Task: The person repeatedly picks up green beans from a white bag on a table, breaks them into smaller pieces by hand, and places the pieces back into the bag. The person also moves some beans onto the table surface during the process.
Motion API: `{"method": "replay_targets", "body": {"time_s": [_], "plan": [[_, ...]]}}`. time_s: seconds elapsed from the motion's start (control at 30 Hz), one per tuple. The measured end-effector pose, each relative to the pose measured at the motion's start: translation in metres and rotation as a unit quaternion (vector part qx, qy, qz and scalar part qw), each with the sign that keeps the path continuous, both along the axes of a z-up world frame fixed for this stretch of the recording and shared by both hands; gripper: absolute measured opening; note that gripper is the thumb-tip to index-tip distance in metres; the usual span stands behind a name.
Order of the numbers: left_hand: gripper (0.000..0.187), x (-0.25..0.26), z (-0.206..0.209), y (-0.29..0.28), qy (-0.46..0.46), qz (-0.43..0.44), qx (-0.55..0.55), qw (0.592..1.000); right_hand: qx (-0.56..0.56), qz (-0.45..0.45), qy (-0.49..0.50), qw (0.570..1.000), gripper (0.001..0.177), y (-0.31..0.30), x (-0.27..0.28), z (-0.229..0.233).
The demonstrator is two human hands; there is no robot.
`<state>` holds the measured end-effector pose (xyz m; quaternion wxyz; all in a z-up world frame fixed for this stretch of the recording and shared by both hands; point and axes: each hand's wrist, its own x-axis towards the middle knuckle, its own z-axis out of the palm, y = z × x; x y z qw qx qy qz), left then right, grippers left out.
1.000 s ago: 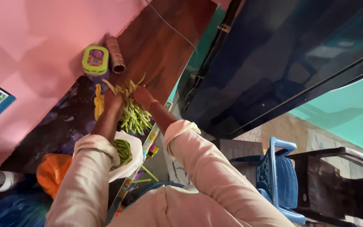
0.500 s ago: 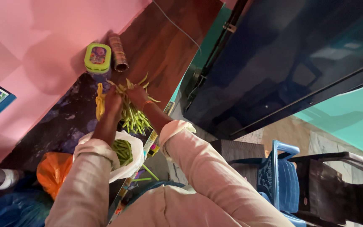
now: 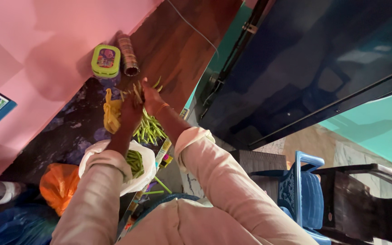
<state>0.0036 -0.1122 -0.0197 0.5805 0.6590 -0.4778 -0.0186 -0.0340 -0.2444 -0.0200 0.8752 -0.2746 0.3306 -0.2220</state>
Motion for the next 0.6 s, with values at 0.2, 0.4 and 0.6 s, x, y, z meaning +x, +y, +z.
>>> {"method": "replay_targets", "body": {"time_s": [0.2,0.4,0.6], "plan": [[0.028,-0.006,0.004,0.006,0.054,0.000,0.045,0.998,-0.385,0.073,0.102,0.914,0.038,-0.005,-0.036,-0.019],[0.033,0.001,-0.023,-0.006,-0.069,0.057,0.043,0.995,-0.718,0.107,0.349,0.593,0.027,0.020,-0.071,-0.047],[0.051,0.005,-0.033,-0.011,-0.125,0.110,0.058,0.984,-0.611,0.029,0.150,0.777,0.021,0.038,-0.081,-0.053]]}}
